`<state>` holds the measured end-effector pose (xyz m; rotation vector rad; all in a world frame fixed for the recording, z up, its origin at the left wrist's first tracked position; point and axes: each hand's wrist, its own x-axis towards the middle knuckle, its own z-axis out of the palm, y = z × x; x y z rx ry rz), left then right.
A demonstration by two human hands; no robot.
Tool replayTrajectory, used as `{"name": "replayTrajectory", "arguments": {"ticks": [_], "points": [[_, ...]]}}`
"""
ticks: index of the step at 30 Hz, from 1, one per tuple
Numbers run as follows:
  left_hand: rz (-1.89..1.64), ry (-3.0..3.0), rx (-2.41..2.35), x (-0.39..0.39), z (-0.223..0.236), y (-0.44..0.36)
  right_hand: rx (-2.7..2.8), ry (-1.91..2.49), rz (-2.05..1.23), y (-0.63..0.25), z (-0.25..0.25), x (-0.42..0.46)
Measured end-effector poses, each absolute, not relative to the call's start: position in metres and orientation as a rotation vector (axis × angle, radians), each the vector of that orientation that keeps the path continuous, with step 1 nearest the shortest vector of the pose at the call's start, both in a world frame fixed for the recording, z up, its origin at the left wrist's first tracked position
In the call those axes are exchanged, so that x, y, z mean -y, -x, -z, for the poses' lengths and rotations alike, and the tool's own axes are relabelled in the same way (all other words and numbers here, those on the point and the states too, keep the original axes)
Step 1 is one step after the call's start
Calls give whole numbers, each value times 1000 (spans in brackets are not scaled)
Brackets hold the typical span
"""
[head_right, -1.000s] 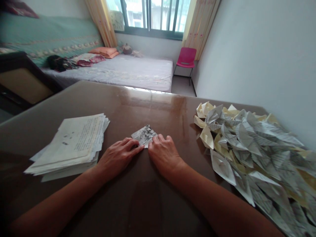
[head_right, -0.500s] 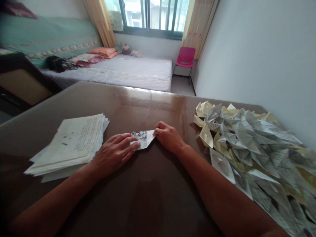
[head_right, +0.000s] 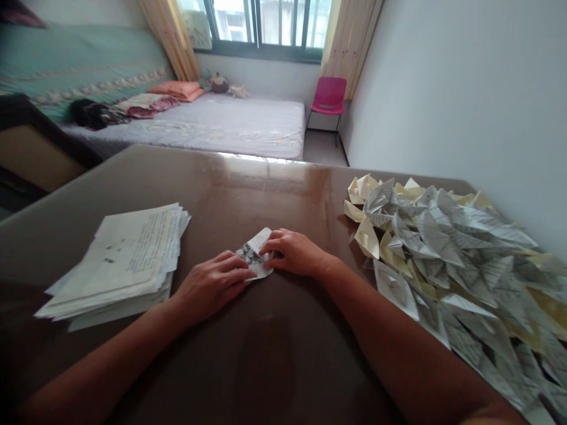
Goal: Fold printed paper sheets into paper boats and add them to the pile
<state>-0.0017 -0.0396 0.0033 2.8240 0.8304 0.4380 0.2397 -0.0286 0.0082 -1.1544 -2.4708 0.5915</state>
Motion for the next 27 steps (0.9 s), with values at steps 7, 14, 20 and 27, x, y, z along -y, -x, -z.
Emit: {"name": "replayTrajectory", "arguments": {"ticks": [7, 14, 20, 27], "points": [[-435, -2437, -1267, 27, 4, -3, 2475, 1095, -755, -238, -9, 25], [-376, -2438, -1382, 27, 2, -7, 2478, 1129, -759, -235, -15, 30], [-335, -2438, -1404, 27, 0, -9, 2462, 1265, -761, -234, -20, 34], [-355, -2493, -1394, 28, 2, -9, 2580, 1133, -698, -236, -23, 34]]}}
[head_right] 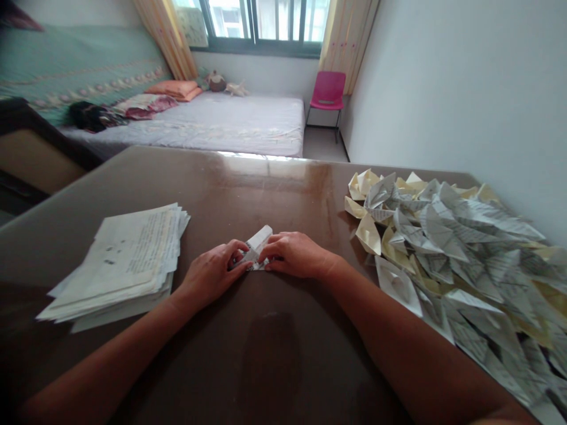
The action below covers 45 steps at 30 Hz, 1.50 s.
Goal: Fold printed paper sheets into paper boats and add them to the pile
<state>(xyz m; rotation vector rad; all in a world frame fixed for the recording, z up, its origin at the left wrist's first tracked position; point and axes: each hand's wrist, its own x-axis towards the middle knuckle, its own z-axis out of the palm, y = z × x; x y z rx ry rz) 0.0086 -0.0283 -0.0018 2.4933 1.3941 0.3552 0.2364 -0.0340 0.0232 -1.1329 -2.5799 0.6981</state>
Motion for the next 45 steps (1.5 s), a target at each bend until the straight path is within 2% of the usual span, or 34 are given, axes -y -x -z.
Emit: {"name": "replayTrajectory", "arguments": {"ticks": [9, 14, 25, 45], "points": [[-431, -2556, -1307, 28, 4, -8, 2604, 1098, -682, -237, -22, 34], [-437, -2536, -1270, 27, 5, -8, 2360, 1340, -546, -230, -7, 29], [-403, -2524, -1284, 27, 3, -8, 2361, 1551, -448, -218, -6, 24], [-402, -2604, -1296, 26, 7, -9, 2393, 1630, -287, -208, -3, 26]]}}
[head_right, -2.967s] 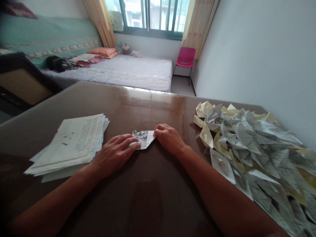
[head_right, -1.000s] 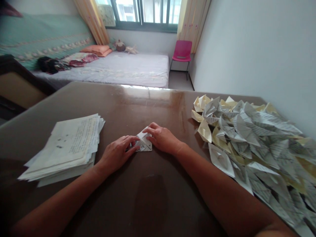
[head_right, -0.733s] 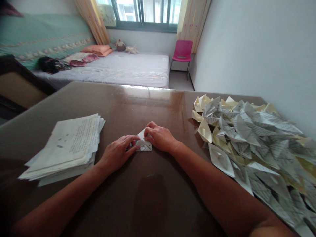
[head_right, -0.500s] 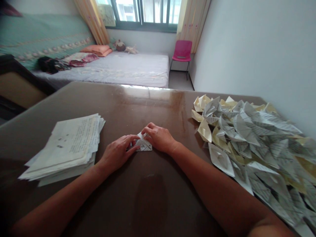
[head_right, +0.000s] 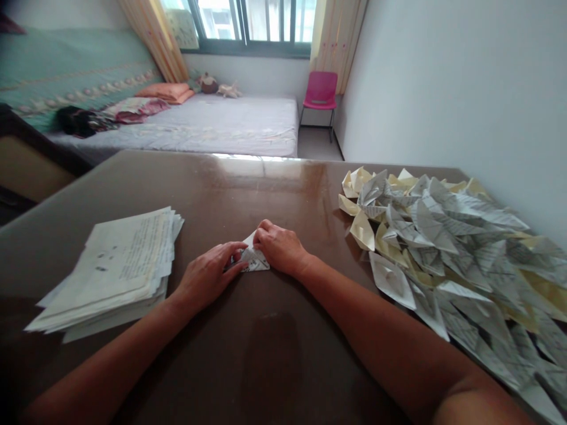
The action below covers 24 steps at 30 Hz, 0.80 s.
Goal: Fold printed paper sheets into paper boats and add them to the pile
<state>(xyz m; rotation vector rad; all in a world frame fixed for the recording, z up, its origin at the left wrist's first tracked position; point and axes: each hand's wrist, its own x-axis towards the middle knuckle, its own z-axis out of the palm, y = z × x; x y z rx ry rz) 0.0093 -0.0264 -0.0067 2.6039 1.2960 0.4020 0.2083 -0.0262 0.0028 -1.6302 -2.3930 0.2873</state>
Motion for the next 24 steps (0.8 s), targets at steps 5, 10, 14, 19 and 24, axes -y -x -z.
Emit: {"name": "replayTrajectory", "arguments": {"ticks": [5, 10, 14, 19, 24], "points": [[-537, -2932, -1158, 28, 4, -9, 2362, 1663, -299, -207, -3, 28], [-445, -3099, -830, 30, 2, -7, 2345, 1683, -338, -206, -6, 29], [-260, -3180, -843, 40, 0, -11, 2338, 1682, -343, -206, -7, 29], [-113, -3218, -914, 55, -1, -16, 2343, 1677, -339, -207, -6, 29], [-43, -3184, -960, 60, -4, -18, 2333, 1670, -333, -207, -4, 28]]}}
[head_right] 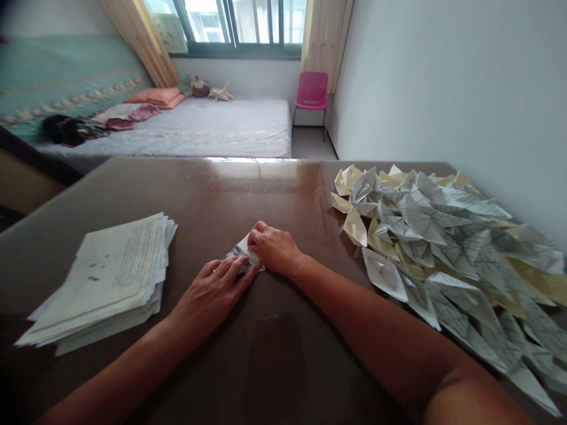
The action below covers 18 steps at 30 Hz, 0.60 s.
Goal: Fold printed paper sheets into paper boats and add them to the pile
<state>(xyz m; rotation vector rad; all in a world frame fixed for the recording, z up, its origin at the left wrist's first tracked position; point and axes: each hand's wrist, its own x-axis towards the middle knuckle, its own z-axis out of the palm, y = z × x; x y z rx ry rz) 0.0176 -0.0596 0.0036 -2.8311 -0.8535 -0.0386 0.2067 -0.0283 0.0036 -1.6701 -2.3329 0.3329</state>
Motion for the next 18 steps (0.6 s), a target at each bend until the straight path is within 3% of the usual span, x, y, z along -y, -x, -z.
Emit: {"name": "replayTrajectory", "arguments": {"ticks": [10, 18], "points": [[73, 2922, 927, 53, -7, -17, 2156, 1858, -293, -219, -10, 28], [191, 2948, 965, 54, -2, -11, 2224, 1721, -573, -217, -10, 32]]}}
